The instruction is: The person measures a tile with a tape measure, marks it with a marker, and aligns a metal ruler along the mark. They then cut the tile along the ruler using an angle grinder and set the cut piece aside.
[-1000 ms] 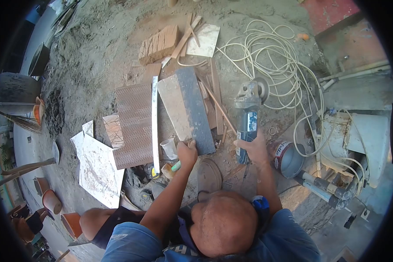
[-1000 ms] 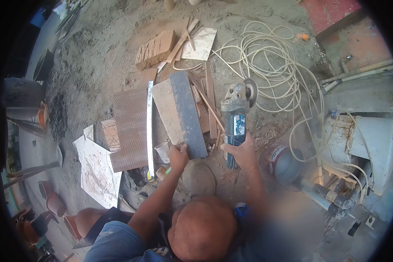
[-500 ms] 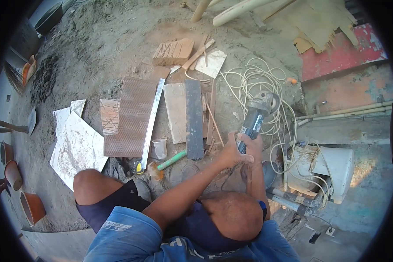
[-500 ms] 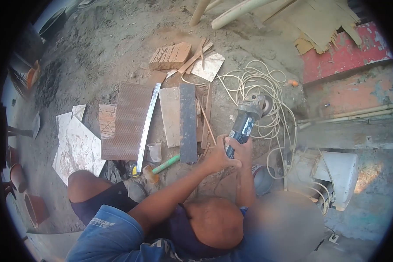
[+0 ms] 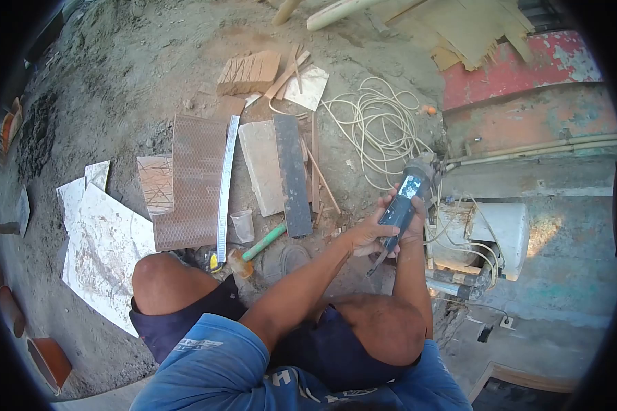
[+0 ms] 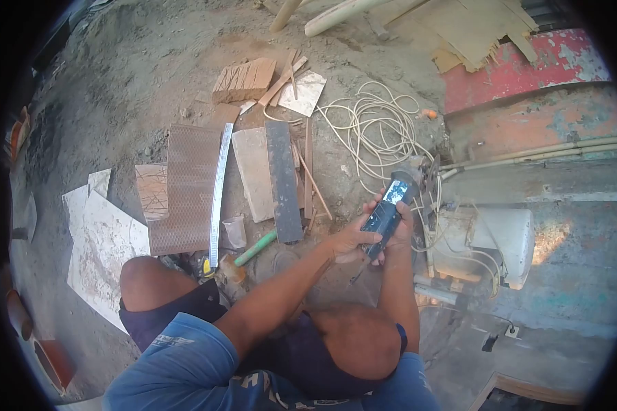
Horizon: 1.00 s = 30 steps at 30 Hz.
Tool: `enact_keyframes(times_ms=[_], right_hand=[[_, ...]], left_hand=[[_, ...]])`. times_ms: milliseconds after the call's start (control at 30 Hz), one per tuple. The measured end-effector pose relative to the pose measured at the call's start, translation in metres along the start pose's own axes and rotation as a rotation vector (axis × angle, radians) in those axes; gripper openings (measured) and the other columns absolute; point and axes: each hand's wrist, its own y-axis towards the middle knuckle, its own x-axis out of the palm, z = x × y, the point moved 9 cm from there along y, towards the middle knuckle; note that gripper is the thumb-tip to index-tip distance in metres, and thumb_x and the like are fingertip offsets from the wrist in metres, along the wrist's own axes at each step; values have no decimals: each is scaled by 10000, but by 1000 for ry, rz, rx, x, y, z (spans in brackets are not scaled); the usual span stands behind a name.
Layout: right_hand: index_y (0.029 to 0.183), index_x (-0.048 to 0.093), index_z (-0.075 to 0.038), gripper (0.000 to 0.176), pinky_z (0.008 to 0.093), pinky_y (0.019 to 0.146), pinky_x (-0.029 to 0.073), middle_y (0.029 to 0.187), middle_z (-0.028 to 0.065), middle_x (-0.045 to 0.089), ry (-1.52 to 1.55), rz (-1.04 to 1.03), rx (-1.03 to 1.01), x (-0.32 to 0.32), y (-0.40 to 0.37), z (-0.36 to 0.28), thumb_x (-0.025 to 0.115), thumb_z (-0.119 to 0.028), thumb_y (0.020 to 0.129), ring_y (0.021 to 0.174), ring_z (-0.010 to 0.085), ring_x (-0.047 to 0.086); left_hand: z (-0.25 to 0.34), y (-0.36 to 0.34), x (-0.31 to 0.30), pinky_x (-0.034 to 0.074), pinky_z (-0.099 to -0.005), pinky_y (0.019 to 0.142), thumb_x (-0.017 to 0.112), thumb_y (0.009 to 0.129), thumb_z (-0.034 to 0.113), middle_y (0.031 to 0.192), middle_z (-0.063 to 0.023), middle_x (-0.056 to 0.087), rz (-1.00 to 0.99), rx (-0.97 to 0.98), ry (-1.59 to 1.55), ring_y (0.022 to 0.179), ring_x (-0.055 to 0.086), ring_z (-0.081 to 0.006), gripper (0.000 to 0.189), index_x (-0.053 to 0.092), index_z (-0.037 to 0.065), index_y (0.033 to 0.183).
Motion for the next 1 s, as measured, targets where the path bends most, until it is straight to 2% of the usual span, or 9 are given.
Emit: enact_keyframes(times_ms=[67,167,233,433,567,667,733,867,1000], right_hand=[[1118,576,4,420,421,835,580,950,148,661,-102,180,108,-10,0,-10,699,-273,828,878,291,691],[1027,595,3,338,390,743,595,902,130,666,-420,407,152,-40,7,-31,714,-246,833,777,249,681],[1014,610,19,344,382,721,596,897,132,665,-514,494,106,-32,-1,-37,731,-246,832,770,268,685],[1390,404,-30,614,416,770,612,1126,179,636,-67,7,127,-24,23,6,677,-177,861,946,291,684],[1140,569,20,427,374,680,608,905,140,665,-145,100,147,-50,47,18,724,-177,794,750,244,681],[1044,603,21,374,348,634,591,819,134,661,-169,154,145,-55,53,10,738,-192,768,681,229,669],[1035,601,22,377,342,623,586,808,134,659,-185,164,142,-71,58,5,740,-195,759,675,225,666],[1016,589,-2,368,342,608,582,832,109,637,-167,180,159,-99,67,9,753,-176,735,690,209,661],[1021,574,-16,375,343,607,584,881,94,617,-104,191,196,-122,69,19,761,-161,729,715,197,662]], left_hand=[[-16,8,-8,576,-349,589,832,752,162,1042,-117,573,81,-258,110,783,649,-227,707,416,28,1309],[-7,24,-23,565,-323,543,809,764,155,942,-102,595,289,-114,596,761,640,-195,609,468,15,1248],[-14,28,-15,540,-291,507,792,771,149,957,-104,597,115,-148,453,749,626,-166,606,455,13,1256],[-32,21,-28,532,-285,563,792,804,187,984,-81,584,9,-170,259,713,601,-159,619,434,55,1291],[-30,29,-76,545,-331,693,756,865,374,980,-72,610,72,-120,288,735,625,-188,602,442,72,1280],[-38,40,-173,551,-357,704,739,856,456,952,-116,655,298,-272,350,770,652,-250,591,506,33,1196],[32,2,-231,553,-432,761,741,828,486,915,-221,692,1268,-110,1371,859,686,-389,586,572,-18,1073],[32,22,-269,529,-485,798,772,785,424,912,-280,679,1469,-75,1578,884,665,-459,547,587,-40,1008],[49,53,-271,523,-491,794,709,789,306,915,-272,687,1314,24,1605,868,676,-440,442,608,-49,1031]])
